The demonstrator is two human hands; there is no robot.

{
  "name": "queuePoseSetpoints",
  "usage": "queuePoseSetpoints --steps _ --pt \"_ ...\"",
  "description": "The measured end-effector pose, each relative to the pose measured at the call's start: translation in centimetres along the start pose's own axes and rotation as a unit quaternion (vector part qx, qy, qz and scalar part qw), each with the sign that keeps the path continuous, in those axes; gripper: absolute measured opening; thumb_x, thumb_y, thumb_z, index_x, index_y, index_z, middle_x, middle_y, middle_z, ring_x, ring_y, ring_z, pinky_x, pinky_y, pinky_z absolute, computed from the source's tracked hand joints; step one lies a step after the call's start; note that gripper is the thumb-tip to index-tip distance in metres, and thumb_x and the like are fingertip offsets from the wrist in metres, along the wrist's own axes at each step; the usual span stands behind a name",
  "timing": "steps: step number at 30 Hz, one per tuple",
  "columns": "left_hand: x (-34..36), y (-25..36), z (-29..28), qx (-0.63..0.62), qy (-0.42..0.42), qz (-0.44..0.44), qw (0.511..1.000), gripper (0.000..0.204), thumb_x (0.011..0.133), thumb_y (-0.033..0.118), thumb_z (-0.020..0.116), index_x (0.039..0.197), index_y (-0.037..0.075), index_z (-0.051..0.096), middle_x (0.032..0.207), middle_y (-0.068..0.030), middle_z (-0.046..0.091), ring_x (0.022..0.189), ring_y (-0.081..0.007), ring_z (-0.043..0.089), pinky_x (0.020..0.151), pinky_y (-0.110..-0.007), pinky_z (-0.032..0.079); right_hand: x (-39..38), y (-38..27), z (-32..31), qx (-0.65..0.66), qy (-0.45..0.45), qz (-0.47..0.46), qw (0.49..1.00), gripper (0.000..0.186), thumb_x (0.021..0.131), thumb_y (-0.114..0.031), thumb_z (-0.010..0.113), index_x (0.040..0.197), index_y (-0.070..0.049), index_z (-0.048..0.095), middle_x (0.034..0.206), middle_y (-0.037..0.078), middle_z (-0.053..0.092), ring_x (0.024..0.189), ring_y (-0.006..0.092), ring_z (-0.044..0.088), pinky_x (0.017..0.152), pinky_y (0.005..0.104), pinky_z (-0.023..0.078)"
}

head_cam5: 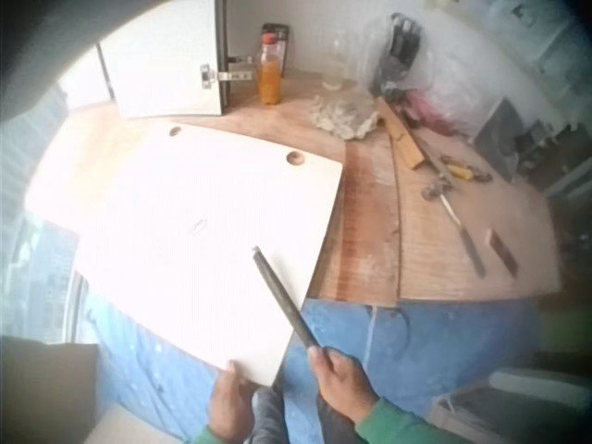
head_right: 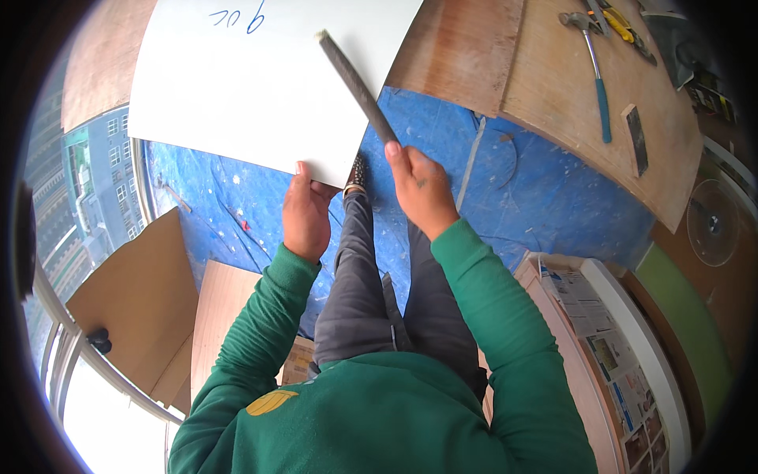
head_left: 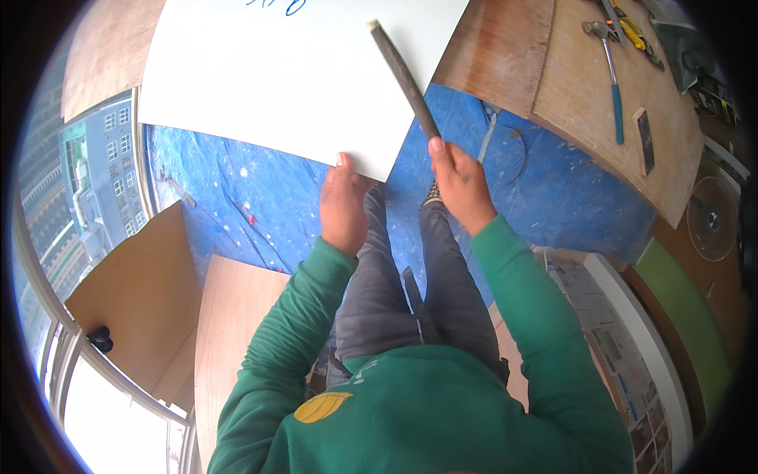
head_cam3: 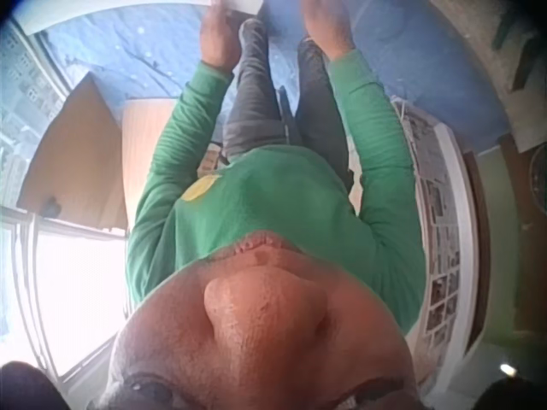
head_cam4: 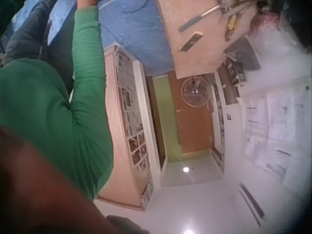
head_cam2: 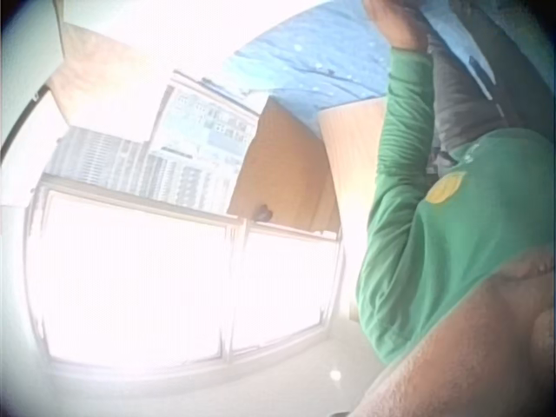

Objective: The person cleans a white cabinet door with a cloth and liquid, then uses a metal file to smooth the edges and the area around two pre-drilled holes. The person works on a single door placed on a workbench.

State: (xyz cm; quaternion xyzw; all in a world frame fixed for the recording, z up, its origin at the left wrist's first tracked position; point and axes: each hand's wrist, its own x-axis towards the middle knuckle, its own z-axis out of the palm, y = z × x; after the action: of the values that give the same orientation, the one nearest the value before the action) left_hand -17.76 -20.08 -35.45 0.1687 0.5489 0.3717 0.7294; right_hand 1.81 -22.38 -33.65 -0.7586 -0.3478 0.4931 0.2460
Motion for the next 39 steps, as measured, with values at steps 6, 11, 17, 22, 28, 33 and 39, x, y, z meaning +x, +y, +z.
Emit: queuePoseSetpoints --steps 6,11,17,22,28,33,39 --pt "0.1 0.1 -0.1 0.004 -0.003 -0.001 1.000 0.051 0.115 0.041 0.038 0.133 -0.002 0.058 0.123 -0.0121 0.071 0.111 -0.0212 0.067 0.102 -0.042 0.050 1.8 -0.3 0.2 0.065 0.042 -0.011 0.997 0.056 0.110 -0.048 0.050 0.087 0.001 0.065 0.067 0.016 0.059 0.061 0.0287 0.055 0.062 0.0434 0.047" --pt "-0.2 0.3 0.0 -0.003 0.006 -0.007 1.000 0.051 0.115 0.040 0.037 0.132 -0.002 0.058 0.123 -0.0125 0.070 0.113 -0.0214 0.068 0.103 -0.042 0.050 -2.5 1.9 -0.1 -0.010 -0.002 -0.007 1.000 0.058 0.109 -0.051 0.051 0.087 0.001 0.065 0.066 0.013 0.059 0.062 0.0262 0.057 0.062 0.0418 0.048" --pt "0.1 0.2 -0.6 0.025 -0.008 -0.012 1.000 0.052 0.115 0.041 0.036 0.132 -0.003 0.058 0.124 -0.0129 0.070 0.114 -0.0220 0.068 0.103 -0.042 0.050 4.9 -2.6 -1.0 0.112 0.020 0.054 0.992 0.060 0.110 -0.051 0.049 0.083 0.000 0.064 0.067 0.009 0.059 0.062 0.0212 0.056 0.062 0.0390 0.048" --pt "0.0 0.2 -0.6 0.021 -0.011 -0.004 1.000 0.053 0.115 0.041 0.036 0.135 -0.004 0.056 0.127 -0.0134 0.069 0.115 -0.0224 0.067 0.104 -0.042 0.050 -3.1 1.9 0.6 0.037 0.004 0.011 0.999 0.061 0.110 -0.052 0.049 0.080 0.000 0.061 0.066 0.007 0.057 0.062 0.0190 0.054 0.061 0.0375 0.047" --pt "0.1 0.0 -0.7 0.036 -0.025 0.003 0.999 0.054 0.116 0.041 0.033 0.136 -0.004 0.055 0.128 -0.0143 0.069 0.117 -0.0238 0.067 0.105 -0.043 0.050 4.5 -2.6 -0.9 0.144 0.023 0.061 0.987 0.060 0.109 -0.053 0.052 0.079 -0.001 0.060 0.063 0.005 0.053 0.058 0.0152 0.052 0.053 0.0348 0.044" --pt "-0.3 0.7 0.0 0.033 -0.042 0.011 0.999 0.054 0.115 0.041 0.034 0.137 -0.004 0.055 0.127 -0.0151 0.069 0.115 -0.0253 0.068 0.106 -0.044 0.050 3.0 -3.8 -0.8 0.259 0.022 0.082 0.962 0.056 0.109 -0.056 0.050 0.085 -0.005 0.056 0.063 0.000 0.046 0.050 0.0090 0.043 0.045 0.0265 0.038" --pt "-0.4 0.8 0.8 0.024 -0.059 -0.036 0.997 0.044 0.109 0.037 0.053 0.131 -0.001 0.060 0.119 -0.0151 0.072 0.113 -0.0257 0.069 0.105 -0.045 0.051 -0.4 0.8 -2.6 0.275 0.034 0.054 0.959 0.047 0.109 -0.047 0.055 0.089 -0.005 0.058 0.066 0.000 0.050 0.050 0.0084 0.045 0.046 0.0266 0.040"
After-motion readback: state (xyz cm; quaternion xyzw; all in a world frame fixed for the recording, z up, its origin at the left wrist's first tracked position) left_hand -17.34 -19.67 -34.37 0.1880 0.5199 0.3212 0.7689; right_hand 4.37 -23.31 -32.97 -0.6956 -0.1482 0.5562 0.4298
